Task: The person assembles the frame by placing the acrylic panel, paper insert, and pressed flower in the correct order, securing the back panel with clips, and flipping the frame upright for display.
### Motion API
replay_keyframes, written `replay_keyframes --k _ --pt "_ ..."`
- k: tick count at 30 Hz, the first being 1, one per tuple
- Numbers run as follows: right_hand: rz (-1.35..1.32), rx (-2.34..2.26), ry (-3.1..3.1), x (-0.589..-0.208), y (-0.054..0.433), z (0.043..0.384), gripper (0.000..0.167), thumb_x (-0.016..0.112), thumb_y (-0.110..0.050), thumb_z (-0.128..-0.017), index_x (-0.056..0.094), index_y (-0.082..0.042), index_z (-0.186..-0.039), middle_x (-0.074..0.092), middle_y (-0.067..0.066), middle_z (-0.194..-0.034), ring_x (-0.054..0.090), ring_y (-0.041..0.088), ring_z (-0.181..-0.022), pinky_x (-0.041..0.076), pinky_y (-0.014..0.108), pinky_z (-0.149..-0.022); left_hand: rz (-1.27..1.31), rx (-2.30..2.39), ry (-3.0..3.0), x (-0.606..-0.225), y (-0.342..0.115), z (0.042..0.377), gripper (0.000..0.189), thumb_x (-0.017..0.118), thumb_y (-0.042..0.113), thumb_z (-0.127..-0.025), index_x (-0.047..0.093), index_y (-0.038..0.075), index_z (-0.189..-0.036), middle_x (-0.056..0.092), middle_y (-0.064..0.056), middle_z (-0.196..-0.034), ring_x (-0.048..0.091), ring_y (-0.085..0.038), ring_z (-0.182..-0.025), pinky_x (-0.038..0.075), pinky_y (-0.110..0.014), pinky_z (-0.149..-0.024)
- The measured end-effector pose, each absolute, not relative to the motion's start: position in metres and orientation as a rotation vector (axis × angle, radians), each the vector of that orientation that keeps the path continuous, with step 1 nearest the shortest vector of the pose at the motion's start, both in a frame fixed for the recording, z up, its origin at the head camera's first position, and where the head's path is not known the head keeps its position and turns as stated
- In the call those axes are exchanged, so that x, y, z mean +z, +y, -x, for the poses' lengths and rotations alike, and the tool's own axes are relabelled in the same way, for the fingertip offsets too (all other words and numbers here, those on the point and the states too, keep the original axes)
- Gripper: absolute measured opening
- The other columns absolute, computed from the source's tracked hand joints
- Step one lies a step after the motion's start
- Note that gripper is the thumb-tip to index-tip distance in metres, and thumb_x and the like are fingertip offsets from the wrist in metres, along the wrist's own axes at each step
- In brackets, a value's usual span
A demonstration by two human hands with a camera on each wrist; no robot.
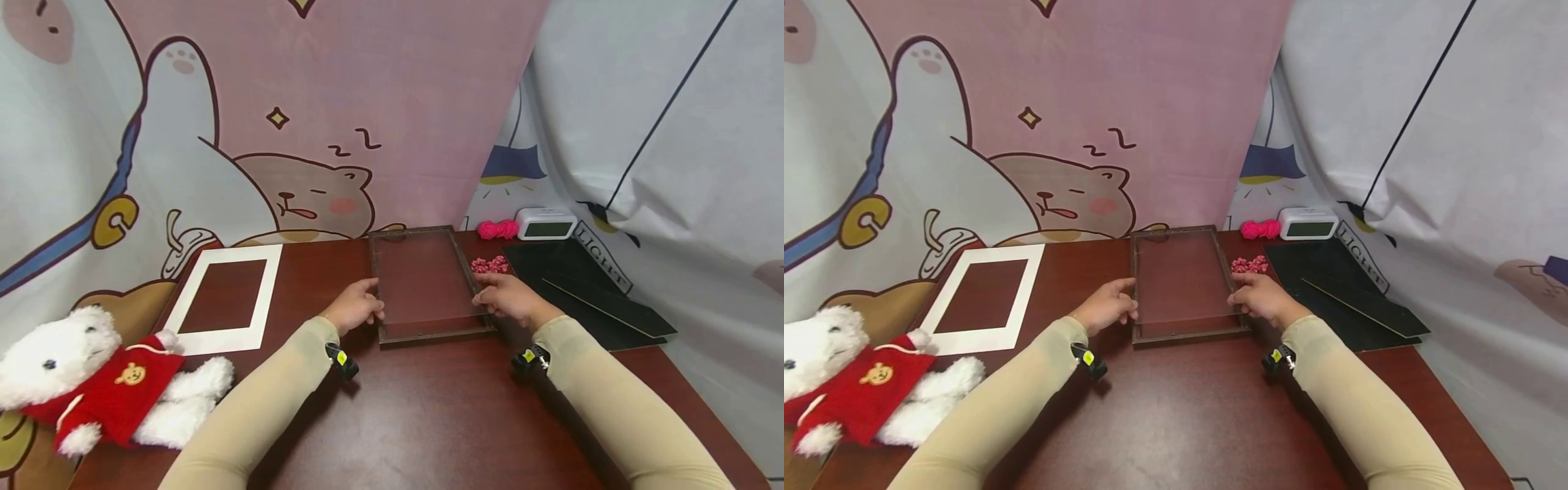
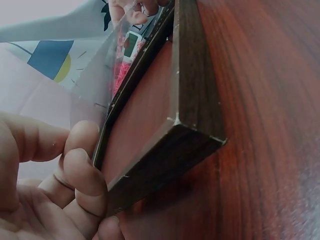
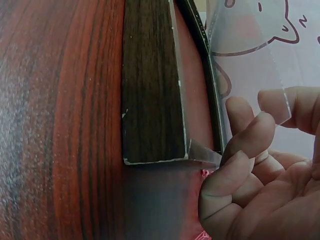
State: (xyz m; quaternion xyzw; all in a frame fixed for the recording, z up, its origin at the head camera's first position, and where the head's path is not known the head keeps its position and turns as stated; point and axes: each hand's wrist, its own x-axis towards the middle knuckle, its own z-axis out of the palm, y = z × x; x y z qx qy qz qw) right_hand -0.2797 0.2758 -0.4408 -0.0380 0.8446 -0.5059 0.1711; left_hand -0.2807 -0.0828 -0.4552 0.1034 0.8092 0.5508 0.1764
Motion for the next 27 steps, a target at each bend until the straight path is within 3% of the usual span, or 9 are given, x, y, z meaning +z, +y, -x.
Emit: replay_keyframes --k 6,9,13,16,20,23,27 --pt "0.120 -1.402 2.414 -0.442 0.273 0.281 0.064 0.064 -0.009 -0.100 0.040 0.006 -0.157 0.050 0.000 -0.071 0.046 0.013 -0.061 0.042 0.028 -0.056 -0.294 1.533 2.331 -0.455 -0.084 0.283 0.067 0.059 0.005 -0.101 0.031 -0.007 -0.161 0.070 -0.005 -0.079 0.056 -0.015 -0.063 0.051 -0.027 -0.071" --pt "0.124 -1.378 2.433 -0.442 0.273 0.282 0.063 0.064 -0.010 -0.100 0.041 0.007 -0.156 0.054 0.001 -0.074 0.049 0.014 -0.065 0.046 0.029 -0.059 -0.281 1.531 2.363 -0.455 -0.085 0.283 0.063 0.059 0.008 -0.103 0.035 -0.006 -0.160 0.072 -0.007 -0.084 0.059 -0.018 -0.067 0.053 -0.032 -0.073" --pt "0.090 -1.322 2.492 -0.441 0.273 0.282 0.063 0.064 -0.020 -0.102 0.044 0.003 -0.157 0.066 0.014 -0.100 0.062 0.024 -0.090 0.057 0.036 -0.077 -0.265 1.521 2.433 -0.451 -0.090 0.280 0.058 0.059 0.010 -0.104 0.042 -0.005 -0.157 0.073 -0.010 -0.089 0.063 -0.021 -0.072 0.054 -0.032 -0.070" --pt "0.048 -1.306 2.518 -0.440 0.274 0.282 0.063 0.063 -0.026 -0.104 0.044 -0.001 -0.159 0.064 0.024 -0.126 0.063 0.034 -0.111 0.059 0.045 -0.092 -0.252 1.506 2.490 -0.449 -0.094 0.278 0.056 0.059 0.011 -0.104 0.045 -0.004 -0.155 0.072 -0.013 -0.095 0.066 -0.023 -0.078 0.053 -0.031 -0.071" --pt "0.016 -1.331 2.519 -0.441 0.273 0.283 0.063 0.062 -0.028 -0.105 0.042 -0.002 -0.160 0.052 0.030 -0.150 0.058 0.043 -0.128 0.055 0.056 -0.104 -0.221 1.485 2.537 -0.452 -0.097 0.276 0.057 0.059 0.013 -0.104 0.044 -0.002 -0.157 0.069 -0.018 -0.122 0.069 -0.030 -0.108 0.056 -0.041 -0.092" --pt "0.031 -1.339 2.532 -0.443 0.271 0.284 0.066 0.063 -0.029 -0.105 0.039 -0.002 -0.161 0.046 0.031 -0.156 0.055 0.045 -0.133 0.051 0.059 -0.108 -0.216 1.478 2.526 -0.455 -0.098 0.275 0.061 0.061 0.014 -0.104 0.040 -0.001 -0.160 0.061 -0.021 -0.145 0.060 -0.036 -0.133 0.050 -0.050 -0.109" --pt "0.097 -1.364 2.523 -0.445 0.268 0.284 0.074 0.064 -0.030 -0.105 0.030 0.000 -0.164 0.039 0.032 -0.161 0.050 0.048 -0.139 0.046 0.063 -0.111 -0.272 1.506 2.434 -0.458 -0.097 0.273 0.070 0.061 0.011 -0.102 0.031 -0.001 -0.164 0.049 -0.025 -0.158 0.055 -0.040 -0.139 0.051 -0.053 -0.110"
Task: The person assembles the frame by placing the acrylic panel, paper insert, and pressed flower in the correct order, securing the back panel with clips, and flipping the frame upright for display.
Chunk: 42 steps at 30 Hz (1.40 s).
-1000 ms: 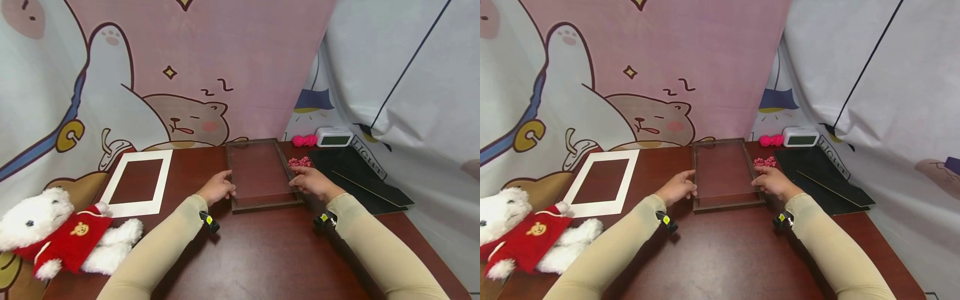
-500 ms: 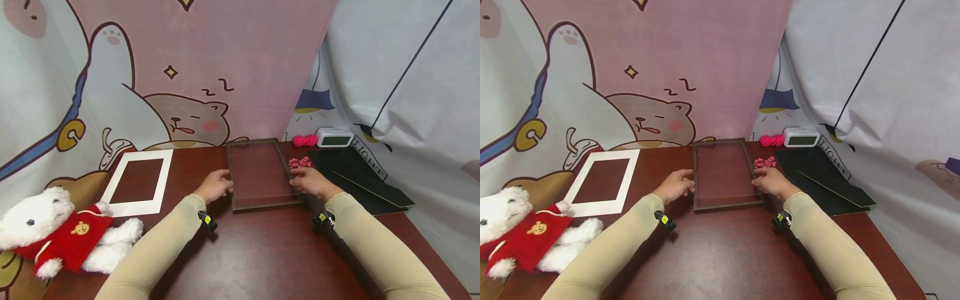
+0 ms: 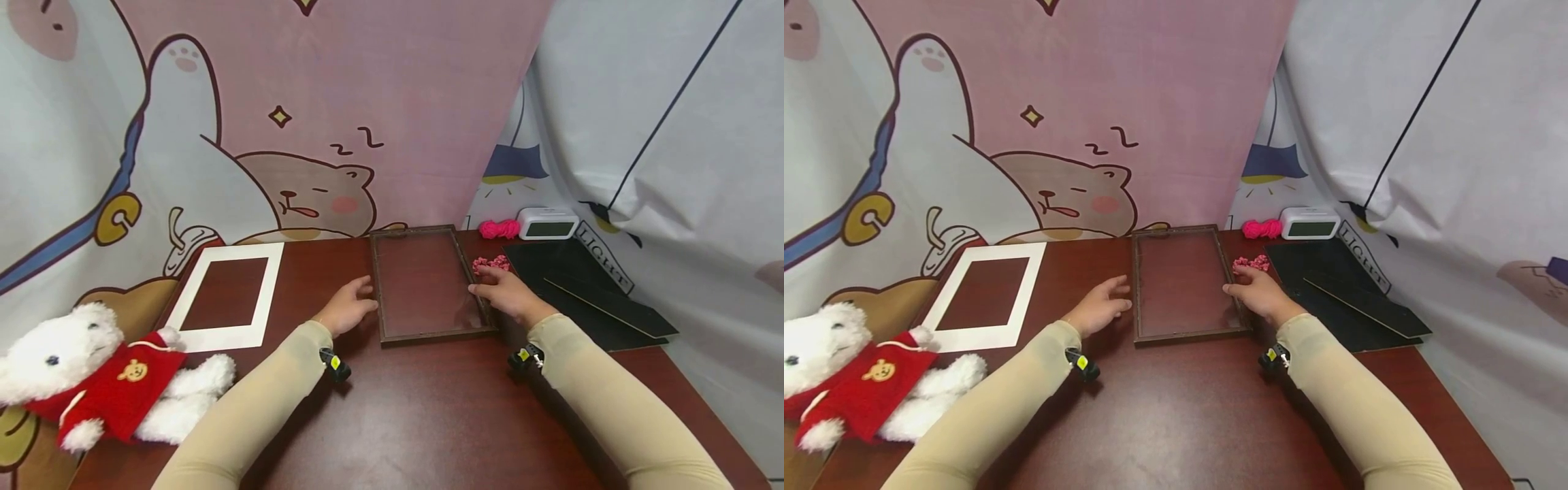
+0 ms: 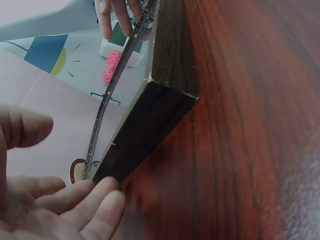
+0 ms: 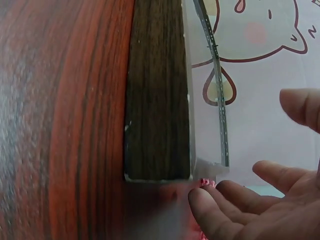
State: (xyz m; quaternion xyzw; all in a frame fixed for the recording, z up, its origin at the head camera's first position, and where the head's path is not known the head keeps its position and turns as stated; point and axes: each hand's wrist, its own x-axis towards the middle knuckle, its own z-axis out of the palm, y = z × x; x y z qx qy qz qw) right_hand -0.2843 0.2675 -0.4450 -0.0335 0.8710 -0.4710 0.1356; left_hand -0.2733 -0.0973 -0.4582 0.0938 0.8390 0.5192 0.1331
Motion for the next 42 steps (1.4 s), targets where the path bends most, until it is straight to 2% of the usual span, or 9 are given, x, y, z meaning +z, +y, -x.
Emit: replay_keyframes --k 6,13,20,27,42 --pt "0.134 -1.407 2.486 -0.446 0.263 0.285 0.077 0.065 -0.030 -0.106 0.026 -0.002 -0.166 0.032 0.028 -0.167 0.045 0.049 -0.145 0.043 0.067 -0.112 -0.323 1.530 2.338 -0.461 -0.098 0.273 0.075 0.061 0.010 -0.102 0.023 0.001 -0.167 0.043 -0.026 -0.162 0.058 -0.039 -0.137 0.054 -0.052 -0.106" --pt "0.161 -1.406 2.460 -0.447 0.256 0.282 0.079 0.065 -0.030 -0.105 0.024 -0.002 -0.167 0.033 0.034 -0.164 0.044 0.051 -0.145 0.045 0.066 -0.111 -0.316 1.529 2.367 -0.462 -0.106 0.269 0.076 0.061 0.013 -0.103 0.023 0.000 -0.167 0.044 -0.025 -0.162 0.053 -0.039 -0.142 0.052 -0.054 -0.108" --pt "0.191 -1.401 2.443 -0.447 0.245 0.278 0.078 0.066 -0.030 -0.105 0.026 -0.004 -0.167 0.032 0.031 -0.166 0.042 0.049 -0.148 0.045 0.065 -0.112 -0.301 1.502 2.406 -0.461 -0.119 0.262 0.076 0.061 0.015 -0.103 0.023 0.002 -0.167 0.044 -0.025 -0.162 0.050 -0.040 -0.144 0.048 -0.056 -0.112" --pt "0.239 -1.363 2.426 -0.447 0.232 0.274 0.080 0.068 -0.034 -0.103 0.028 -0.006 -0.167 0.037 0.028 -0.165 0.049 0.046 -0.144 0.048 0.062 -0.110 -0.277 1.464 2.461 -0.462 -0.137 0.254 0.077 0.061 0.017 -0.103 0.022 0.003 -0.167 0.044 -0.024 -0.162 0.048 -0.041 -0.146 0.046 -0.057 -0.114" --pt "0.339 -1.355 2.373 -0.456 0.212 0.278 0.081 0.072 -0.033 -0.101 0.030 -0.011 -0.167 0.042 0.022 -0.164 0.058 0.039 -0.135 0.053 0.059 -0.105 -0.250 1.460 2.483 -0.460 -0.170 0.248 0.076 0.059 0.018 -0.104 0.019 0.000 -0.167 0.043 -0.027 -0.162 0.052 -0.043 -0.142 0.051 -0.056 -0.109"
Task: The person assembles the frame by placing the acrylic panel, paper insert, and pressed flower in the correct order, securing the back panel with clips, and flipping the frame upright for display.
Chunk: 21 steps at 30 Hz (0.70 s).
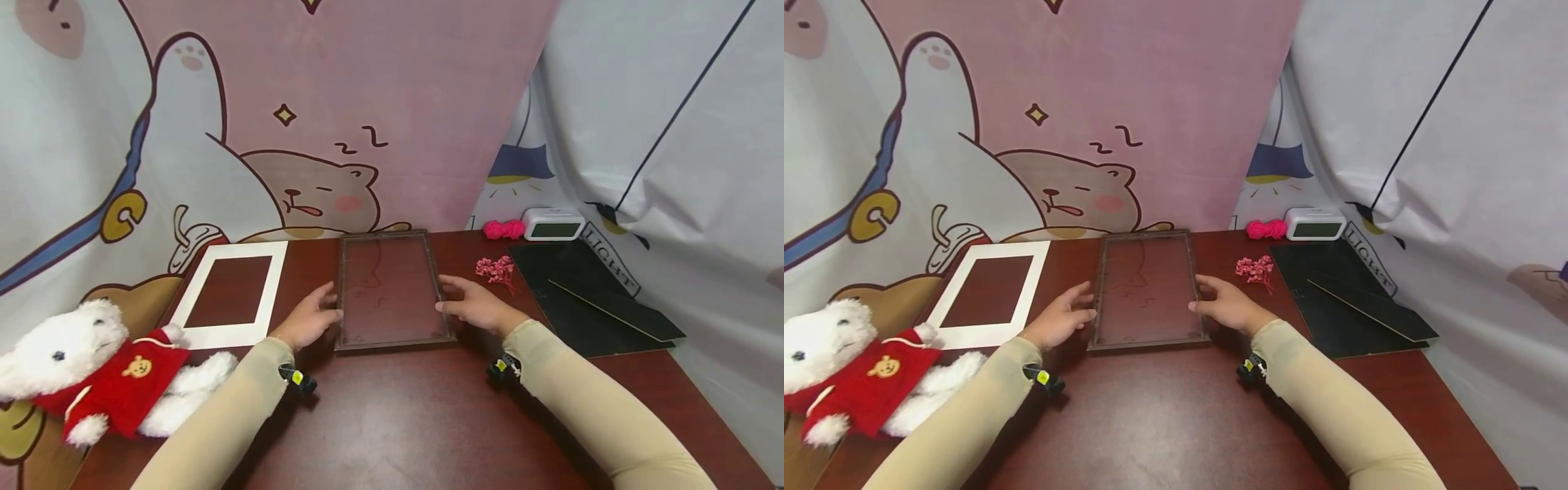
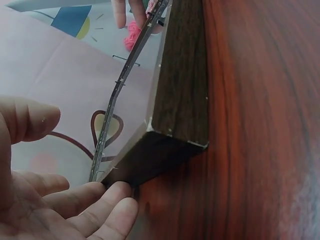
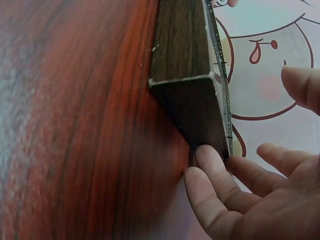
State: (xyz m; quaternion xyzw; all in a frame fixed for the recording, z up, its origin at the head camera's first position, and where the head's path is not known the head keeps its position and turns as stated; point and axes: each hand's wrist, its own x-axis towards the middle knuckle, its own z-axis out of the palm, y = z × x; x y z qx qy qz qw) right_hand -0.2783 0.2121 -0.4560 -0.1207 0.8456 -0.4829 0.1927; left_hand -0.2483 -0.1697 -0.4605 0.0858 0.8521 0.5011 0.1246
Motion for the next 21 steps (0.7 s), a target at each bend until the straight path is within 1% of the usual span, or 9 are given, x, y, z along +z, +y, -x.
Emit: replay_keyframes --k 5,8,10,12,15,16,18,20,21 --pt "0.395 -1.323 2.377 -0.456 0.208 0.279 0.081 0.073 -0.028 -0.100 0.030 -0.009 -0.166 0.041 0.025 -0.163 0.055 0.042 -0.138 0.055 0.058 -0.102 -0.231 1.454 2.485 -0.460 -0.177 0.248 0.077 0.059 0.019 -0.105 0.018 0.001 -0.168 0.041 -0.027 -0.163 0.055 -0.041 -0.139 0.052 -0.055 -0.108" --pt "0.434 -1.282 2.406 -0.454 0.206 0.278 0.082 0.075 -0.024 -0.099 0.031 -0.007 -0.166 0.042 0.025 -0.163 0.047 0.043 -0.145 0.049 0.060 -0.109 -0.235 1.451 2.482 -0.459 -0.180 0.247 0.077 0.059 0.018 -0.105 0.018 0.000 -0.167 0.040 -0.027 -0.163 0.056 -0.042 -0.138 0.052 -0.054 -0.107" --pt "0.454 -1.253 2.424 -0.453 0.206 0.279 0.082 0.076 -0.022 -0.098 0.032 -0.007 -0.165 0.043 0.025 -0.163 0.042 0.044 -0.150 0.043 0.062 -0.115 -0.239 1.450 2.477 -0.458 -0.181 0.247 0.077 0.058 0.019 -0.105 0.017 0.000 -0.168 0.040 -0.028 -0.163 0.056 -0.042 -0.138 0.053 -0.055 -0.107" --pt "0.459 -1.226 2.440 -0.453 0.207 0.280 0.083 0.077 -0.020 -0.097 0.033 -0.008 -0.165 0.044 0.024 -0.163 0.040 0.043 -0.151 0.036 0.063 -0.120 -0.249 1.442 2.481 -0.458 -0.182 0.247 0.077 0.058 0.019 -0.105 0.017 0.000 -0.167 0.040 -0.028 -0.163 0.056 -0.042 -0.138 0.053 -0.055 -0.107" --pt "0.466 -1.165 2.472 -0.454 0.207 0.284 0.084 0.079 -0.018 -0.095 0.033 -0.009 -0.165 0.046 0.024 -0.161 0.042 0.043 -0.150 0.035 0.064 -0.120 -0.255 1.417 2.508 -0.458 -0.186 0.249 0.077 0.058 0.019 -0.105 0.018 -0.001 -0.167 0.041 -0.028 -0.163 0.054 -0.043 -0.140 0.049 -0.057 -0.111" --pt "0.470 -1.138 2.488 -0.455 0.207 0.285 0.085 0.080 -0.018 -0.094 0.034 -0.008 -0.165 0.048 0.024 -0.159 0.044 0.043 -0.148 0.036 0.064 -0.119 -0.252 1.409 2.524 -0.457 -0.188 0.250 0.076 0.058 0.019 -0.105 0.018 -0.001 -0.167 0.042 -0.028 -0.162 0.054 -0.043 -0.141 0.047 -0.057 -0.112" --pt "0.483 -1.074 2.521 -0.457 0.207 0.287 0.086 0.081 -0.019 -0.093 0.035 -0.007 -0.164 0.054 0.026 -0.152 0.053 0.042 -0.140 0.043 0.060 -0.115 -0.241 1.389 2.562 -0.455 -0.192 0.252 0.076 0.058 0.020 -0.106 0.019 -0.002 -0.167 0.044 -0.028 -0.161 0.052 -0.044 -0.142 0.044 -0.059 -0.115" --pt "0.502 -1.011 2.548 -0.458 0.206 0.289 0.087 0.082 -0.019 -0.092 0.036 -0.005 -0.164 0.060 0.026 -0.140 0.061 0.039 -0.125 0.051 0.054 -0.104 -0.210 1.375 2.600 -0.452 -0.199 0.256 0.076 0.058 0.022 -0.106 0.020 -0.001 -0.167 0.046 -0.027 -0.159 0.050 -0.045 -0.143 0.041 -0.060 -0.117" --pt "0.501 -0.991 2.553 -0.458 0.206 0.290 0.087 0.083 -0.019 -0.091 0.037 -0.005 -0.163 0.063 0.025 -0.135 0.063 0.035 -0.116 0.054 0.050 -0.098 -0.196 1.370 2.618 -0.450 -0.204 0.257 0.075 0.058 0.023 -0.106 0.020 -0.001 -0.167 0.046 -0.028 -0.158 0.049 -0.045 -0.144 0.041 -0.061 -0.117"
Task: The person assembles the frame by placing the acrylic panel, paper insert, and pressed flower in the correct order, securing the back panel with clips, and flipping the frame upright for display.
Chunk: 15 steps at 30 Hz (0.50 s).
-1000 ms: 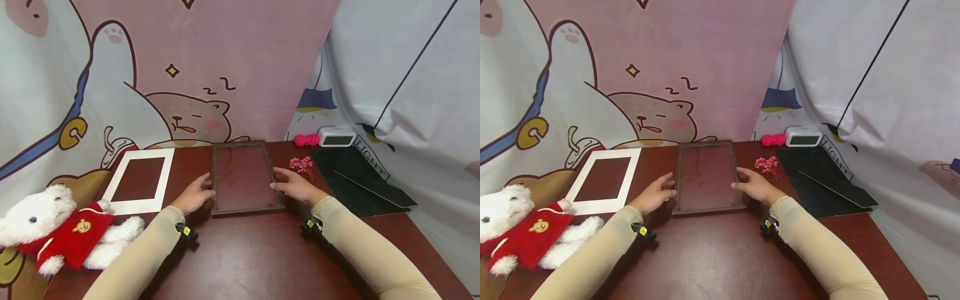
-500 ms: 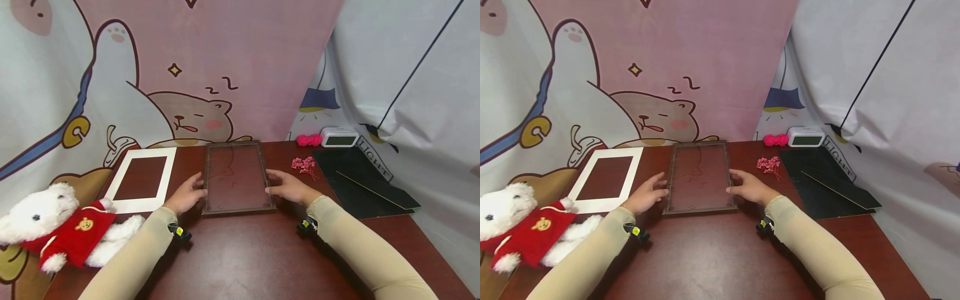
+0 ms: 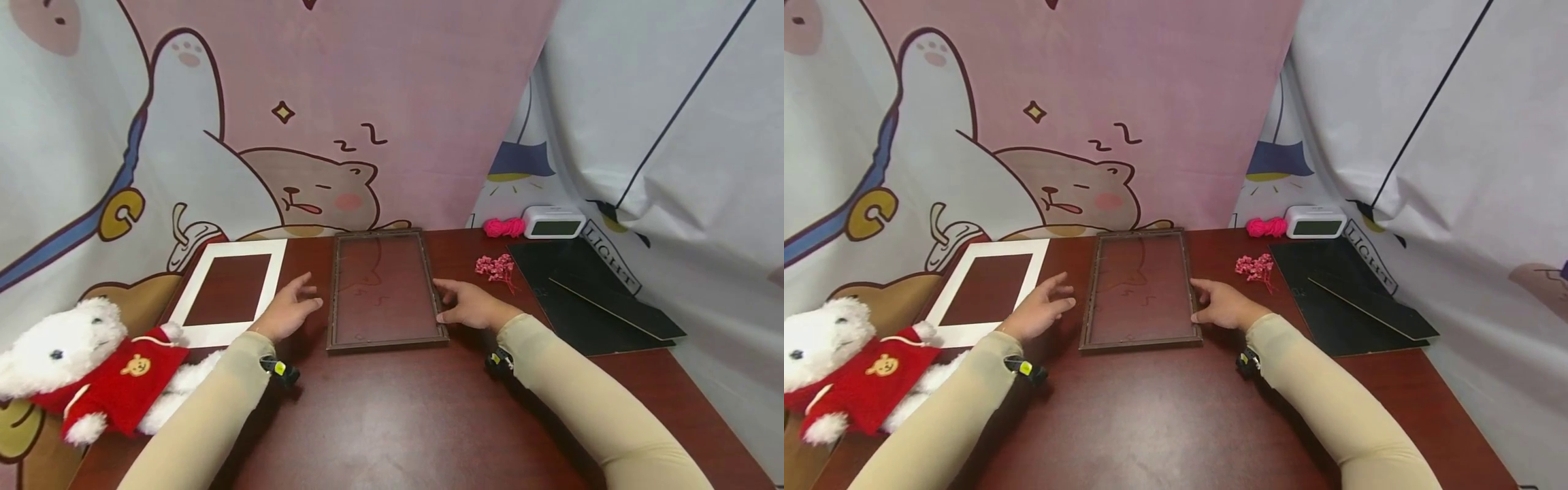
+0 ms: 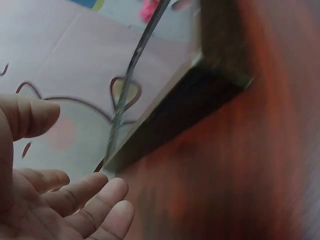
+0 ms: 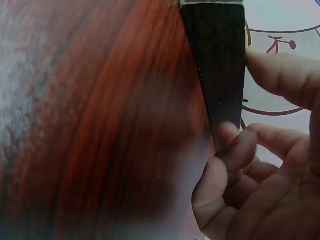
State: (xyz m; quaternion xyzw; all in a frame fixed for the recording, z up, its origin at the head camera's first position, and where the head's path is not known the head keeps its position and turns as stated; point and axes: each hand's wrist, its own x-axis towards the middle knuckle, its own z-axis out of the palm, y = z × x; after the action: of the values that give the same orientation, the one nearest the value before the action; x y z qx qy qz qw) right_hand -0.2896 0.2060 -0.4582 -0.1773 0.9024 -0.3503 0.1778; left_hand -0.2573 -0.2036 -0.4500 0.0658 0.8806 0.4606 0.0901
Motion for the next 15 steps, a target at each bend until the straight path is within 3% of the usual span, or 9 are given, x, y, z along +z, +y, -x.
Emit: replay_keyframes --k 3,11,14,15 --pt "0.514 -0.961 2.554 -0.459 0.207 0.291 0.086 0.084 -0.019 -0.090 0.039 -0.004 -0.162 0.065 0.019 -0.120 0.061 0.027 -0.097 0.052 0.039 -0.083 -0.141 1.334 2.669 -0.444 -0.218 0.262 0.077 0.058 0.026 -0.106 0.019 0.001 -0.167 0.048 -0.027 -0.157 0.046 -0.046 -0.145 0.040 -0.063 -0.117" --pt "0.500 -0.933 2.528 -0.459 0.212 0.292 0.087 0.084 -0.024 -0.092 0.038 -0.011 -0.164 0.062 0.008 -0.090 0.057 0.020 -0.083 0.048 0.034 -0.069 -0.005 1.128 2.737 -0.430 -0.255 0.273 0.090 0.061 0.036 -0.104 0.011 -0.002 -0.167 0.046 -0.035 -0.154 0.051 -0.052 -0.139 0.046 -0.064 -0.110" --pt "0.472 -0.913 2.517 -0.457 0.212 0.291 0.088 0.084 -0.026 -0.092 0.037 -0.015 -0.166 0.061 0.011 -0.091 0.057 0.020 -0.078 0.047 0.034 -0.067 0.009 1.051 2.726 -0.431 -0.268 0.277 0.092 0.063 0.038 -0.104 0.010 -0.004 -0.167 0.042 -0.037 -0.156 0.049 -0.054 -0.139 0.053 -0.062 -0.102" --pt "0.475 -0.908 2.518 -0.456 0.212 0.291 0.088 0.084 -0.027 -0.092 0.037 -0.015 -0.166 0.064 0.012 -0.098 0.057 0.020 -0.078 0.048 0.034 -0.067 0.009 1.015 2.726 -0.431 -0.271 0.278 0.092 0.063 0.038 -0.103 0.011 -0.005 -0.166 0.041 -0.038 -0.156 0.050 -0.054 -0.138 0.055 -0.061 -0.100"
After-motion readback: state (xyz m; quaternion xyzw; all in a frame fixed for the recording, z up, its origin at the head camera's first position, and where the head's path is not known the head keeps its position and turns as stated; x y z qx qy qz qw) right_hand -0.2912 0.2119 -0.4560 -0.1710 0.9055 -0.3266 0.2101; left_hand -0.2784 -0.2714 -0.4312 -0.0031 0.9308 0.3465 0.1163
